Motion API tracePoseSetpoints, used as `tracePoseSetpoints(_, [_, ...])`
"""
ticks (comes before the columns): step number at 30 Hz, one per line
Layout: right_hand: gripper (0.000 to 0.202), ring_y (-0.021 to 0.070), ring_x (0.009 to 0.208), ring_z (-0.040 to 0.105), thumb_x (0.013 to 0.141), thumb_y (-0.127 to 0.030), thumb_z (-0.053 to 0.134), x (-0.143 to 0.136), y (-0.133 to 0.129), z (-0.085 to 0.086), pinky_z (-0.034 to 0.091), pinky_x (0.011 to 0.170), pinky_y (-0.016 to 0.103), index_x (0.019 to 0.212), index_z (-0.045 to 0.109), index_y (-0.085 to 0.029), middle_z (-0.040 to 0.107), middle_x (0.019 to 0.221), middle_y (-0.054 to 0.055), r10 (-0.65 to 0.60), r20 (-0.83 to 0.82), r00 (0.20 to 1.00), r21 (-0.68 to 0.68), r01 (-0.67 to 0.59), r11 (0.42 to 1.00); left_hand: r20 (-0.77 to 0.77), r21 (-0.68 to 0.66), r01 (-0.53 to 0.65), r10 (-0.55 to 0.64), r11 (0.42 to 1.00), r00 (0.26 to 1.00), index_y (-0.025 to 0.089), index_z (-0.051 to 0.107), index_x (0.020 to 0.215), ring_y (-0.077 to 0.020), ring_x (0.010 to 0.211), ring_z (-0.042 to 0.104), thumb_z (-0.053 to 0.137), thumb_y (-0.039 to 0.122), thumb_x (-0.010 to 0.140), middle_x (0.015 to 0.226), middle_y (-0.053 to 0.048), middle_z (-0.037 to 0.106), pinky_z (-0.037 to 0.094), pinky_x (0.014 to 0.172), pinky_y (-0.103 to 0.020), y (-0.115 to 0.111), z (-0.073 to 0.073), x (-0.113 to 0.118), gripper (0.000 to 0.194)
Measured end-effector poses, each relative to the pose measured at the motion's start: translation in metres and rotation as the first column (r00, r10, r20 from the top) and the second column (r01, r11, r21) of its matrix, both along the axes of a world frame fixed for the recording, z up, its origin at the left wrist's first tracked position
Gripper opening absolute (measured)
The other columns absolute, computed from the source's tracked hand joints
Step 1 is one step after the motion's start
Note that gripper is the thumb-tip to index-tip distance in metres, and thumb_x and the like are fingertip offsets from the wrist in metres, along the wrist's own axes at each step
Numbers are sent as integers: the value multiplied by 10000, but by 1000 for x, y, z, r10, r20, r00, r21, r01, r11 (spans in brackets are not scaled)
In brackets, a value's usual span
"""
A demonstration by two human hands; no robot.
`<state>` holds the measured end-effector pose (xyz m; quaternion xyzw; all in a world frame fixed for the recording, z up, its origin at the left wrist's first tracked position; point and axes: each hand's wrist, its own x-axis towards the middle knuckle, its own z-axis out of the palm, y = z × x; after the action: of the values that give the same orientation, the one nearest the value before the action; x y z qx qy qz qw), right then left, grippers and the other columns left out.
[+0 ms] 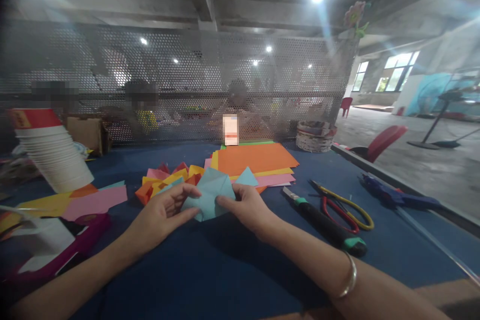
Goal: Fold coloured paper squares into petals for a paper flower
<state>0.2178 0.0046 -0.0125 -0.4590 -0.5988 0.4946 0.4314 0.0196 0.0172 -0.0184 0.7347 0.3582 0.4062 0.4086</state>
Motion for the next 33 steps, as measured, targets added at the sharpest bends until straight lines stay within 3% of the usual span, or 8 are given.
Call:
tracePoseSetpoints(6, [317, 93, 556, 456, 681, -446, 735, -1, -1, -2, 331, 528, 219, 770, 637, -158, 583, 671, -19, 44, -51, 998, -46, -46, 998, 111, 5, -101, 100, 995, 989, 186, 529, 1004, -177, 885, 629, 617, 300, 769, 1000, -50, 627, 523, 754, -300, 5, -2, -1, 276])
tracePoseSetpoints(13, [323, 80, 533, 454, 658, -440, 769, -3, -4, -1, 324, 503, 209, 728, 632, -156, 585, 649, -25, 36, -81, 996, -87, -43, 995, 141, 19, -103, 99, 995, 985, 187, 517, 1038, -171, 850, 650, 622, 293, 774, 975, -47, 649, 540, 737, -291, 2, 0, 0, 303])
tracePoseSetpoints(19, [285, 78, 516, 444, 665, -402, 756, -6, -5, -1, 319, 488, 206, 725, 633, -152, 581, 627, -29, 1, -67, 998, -81, -6, 997, 104, 57, -88, 82, 994, 991, 203, 499, 1082, -168, 866, 666, 640, 269, 760, 1035, -53, 666, 551, 744, -286, -2, -3, 1, 357])
tracePoseSetpoints(26, [221, 71, 499, 422, 677, -347, 730, -7, -8, 1, 309, 472, 198, 713, 609, -166, 554, 603, -50, -6, -48, 999, -71, 3, 997, 10, 220, -173, 176, 960, 984, 269, 579, 1078, -180, 947, 627, 632, 240, 791, 1118, -7, 624, 507, 817, -314, -4, -6, 0, 293])
tracePoseSetpoints(30, [212, 73, 506, 412, 680, -340, 723, -6, -8, 1, 311, 464, 194, 692, 599, -168, 534, 594, -51, -4, -26, 1000, -51, 3, 999, -65, 283, -172, 197, 944, 978, 284, 631, 1035, -185, 888, 635, 628, 243, 814, 1015, 9, 666, 495, 801, -327, -5, -5, -1, 224])
tracePoseSetpoints(33, [199, 73, 498, 397, 703, -339, 694, -6, -8, -1, 311, 464, 197, 677, 599, -167, 516, 580, -48, 6, -8, 1000, -36, -6, 999, -100, 323, -169, 211, 931, 972, 281, 662, 992, -211, 961, 621, 621, 242, 825, 985, 5, 685, 467, 866, -359, -5, -5, -2, 177])
